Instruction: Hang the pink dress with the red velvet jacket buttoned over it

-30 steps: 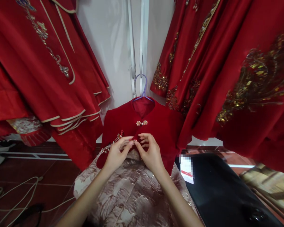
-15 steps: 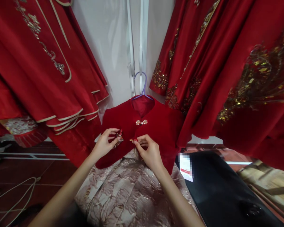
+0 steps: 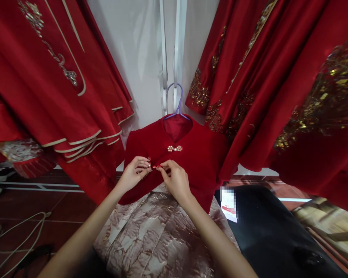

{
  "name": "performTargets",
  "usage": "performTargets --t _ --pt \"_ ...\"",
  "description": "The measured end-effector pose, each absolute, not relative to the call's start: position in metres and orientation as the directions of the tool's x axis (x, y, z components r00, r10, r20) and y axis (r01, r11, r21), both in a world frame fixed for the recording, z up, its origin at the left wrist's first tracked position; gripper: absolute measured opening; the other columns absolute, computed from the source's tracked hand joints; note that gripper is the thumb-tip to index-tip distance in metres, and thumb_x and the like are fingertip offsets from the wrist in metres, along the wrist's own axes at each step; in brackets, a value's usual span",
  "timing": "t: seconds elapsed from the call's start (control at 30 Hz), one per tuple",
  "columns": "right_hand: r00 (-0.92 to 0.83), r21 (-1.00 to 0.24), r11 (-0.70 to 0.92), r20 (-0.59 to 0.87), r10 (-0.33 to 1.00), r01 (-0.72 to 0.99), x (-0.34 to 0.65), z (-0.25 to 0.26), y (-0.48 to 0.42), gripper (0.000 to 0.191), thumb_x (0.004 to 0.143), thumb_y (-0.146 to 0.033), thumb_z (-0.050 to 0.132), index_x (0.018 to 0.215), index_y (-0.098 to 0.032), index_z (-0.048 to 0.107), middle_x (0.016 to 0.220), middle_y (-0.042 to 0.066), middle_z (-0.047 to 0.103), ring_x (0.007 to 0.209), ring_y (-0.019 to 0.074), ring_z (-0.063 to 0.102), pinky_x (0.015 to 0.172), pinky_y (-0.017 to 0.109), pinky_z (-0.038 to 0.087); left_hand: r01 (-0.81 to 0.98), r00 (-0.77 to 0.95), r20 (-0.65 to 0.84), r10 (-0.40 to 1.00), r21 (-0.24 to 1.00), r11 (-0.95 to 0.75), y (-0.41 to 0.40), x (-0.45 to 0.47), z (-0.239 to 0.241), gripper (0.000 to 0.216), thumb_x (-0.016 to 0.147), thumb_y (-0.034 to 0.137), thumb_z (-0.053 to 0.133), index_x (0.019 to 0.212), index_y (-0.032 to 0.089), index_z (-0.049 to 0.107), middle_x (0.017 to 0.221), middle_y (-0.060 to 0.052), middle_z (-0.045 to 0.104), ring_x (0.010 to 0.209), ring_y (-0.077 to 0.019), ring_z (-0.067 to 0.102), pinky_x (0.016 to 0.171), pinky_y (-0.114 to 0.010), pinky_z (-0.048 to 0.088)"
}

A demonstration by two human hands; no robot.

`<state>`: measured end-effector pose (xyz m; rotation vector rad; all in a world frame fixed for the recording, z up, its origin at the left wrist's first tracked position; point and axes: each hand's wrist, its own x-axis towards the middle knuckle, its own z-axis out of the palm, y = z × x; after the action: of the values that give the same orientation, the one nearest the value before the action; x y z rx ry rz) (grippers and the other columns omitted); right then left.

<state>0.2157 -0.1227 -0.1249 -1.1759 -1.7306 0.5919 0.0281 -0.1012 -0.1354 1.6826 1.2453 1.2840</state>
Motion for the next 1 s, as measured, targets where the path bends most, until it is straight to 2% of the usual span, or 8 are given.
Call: performTargets --t 0.13,0.3,0.4,0.57,0.73,0.87,1.0 --pt "-0.125 -0.721 0.434 0.441 0.889 0.54 0.206 -0.125 -0.107 0.01 0.086 -0.027 0.055 0.088 -0.023 0.064 0.088 0.003 0.069 0.079 0.0171 0.066 0.069 0.028 0.052 0.213 0.091 0.264 0.96 0.937 -0.278 -0.1 0.028 -0.136 0.024 0.071 0.019 0.067 0.095 0.013 0.062 0.092 -0.007 0.069 0.082 -0.0138 0.066 0.082 -0.032 0.055" --pt "-0.125 -0.708 0.441 0.452 0.883 0.552 0.202 -0.126 -0.103 0.01 0.086 -0.025 0.055 0.088 -0.023 0.064 0.089 0.002 0.069 0.078 0.016 0.065 0.071 0.028 0.051 0.187 0.084 0.266 0.96 0.942 -0.278 -0.103 0.033 -0.135 0.031 0.07 0.02 0.069 0.099 0.009 0.066 0.094 -0.011 0.072 0.081 -0.0162 0.069 0.086 -0.036 0.055" --pt "-0.111 -0.711 0.432 0.451 0.886 0.555 0.201 -0.126 -0.104 0.011 0.086 -0.027 0.054 0.088 -0.023 0.064 0.089 0.002 0.069 0.077 0.0161 0.065 0.068 0.027 0.051 0.22 0.035 0.319 0.947 0.922 -0.319 -0.106 0.037 -0.136 0.031 0.07 0.027 0.072 0.096 0.01 0.067 0.094 -0.011 0.073 0.08 -0.0175 0.07 0.083 -0.036 0.057" --pt "-0.104 -0.705 0.437 0.463 0.88 0.559 0.199 -0.127 -0.104 0.012 0.087 -0.029 0.055 0.088 -0.022 0.064 0.09 0.003 0.069 0.078 0.0164 0.066 0.068 0.027 0.052 0.32 -0.022 0.412 0.911 0.866 -0.384 -0.11 0.037 -0.139 0.024 0.078 0.032 0.065 0.094 0.014 0.07 0.095 -0.009 0.074 0.079 -0.0172 0.07 0.08 -0.034 0.058" --pt "-0.114 -0.699 0.441 0.463 0.879 0.563 0.197 -0.128 -0.103 0.013 0.087 -0.028 0.054 0.091 -0.022 0.065 0.091 0.003 0.069 0.075 0.0154 0.066 0.068 0.027 0.052 0.351 -0.012 0.404 0.915 0.858 -0.374 -0.107 0.033 -0.14 0.024 0.079 0.033 0.063 0.094 0.016 0.07 0.095 -0.007 0.074 0.08 -0.0184 0.071 0.079 -0.033 0.058" --pt "-0.127 -0.701 0.458 0.47 0.873 0.547 0.198 -0.129 -0.105 0.016 0.088 -0.029 0.052 0.093 -0.023 0.066 0.093 0.003 0.069 0.077 0.0153 0.066 0.07 0.027 0.053 0.323 0.067 0.364 0.929 0.873 -0.365 -0.103 0.031 -0.139 0.021 0.08 0.031 0.061 0.092 0.015 0.067 0.093 -0.008 0.073 0.083 -0.0175 0.07 0.081 -0.032 0.056" --pt "-0.202 -0.736 0.504 0.466 0.861 0.452 0.219 -0.13 -0.115 0.023 0.091 -0.028 0.046 0.101 -0.023 0.067 0.102 0.004 0.069 0.085 0.015 0.067 0.074 0.027 0.054 0.414 0.167 0.346 0.923 0.826 -0.384 -0.103 0.022 -0.132 0.02 0.084 0.024 0.053 0.1 0.017 0.061 0.098 -0.008 0.071 0.089 -0.016 0.068 0.083 -0.03 0.054"
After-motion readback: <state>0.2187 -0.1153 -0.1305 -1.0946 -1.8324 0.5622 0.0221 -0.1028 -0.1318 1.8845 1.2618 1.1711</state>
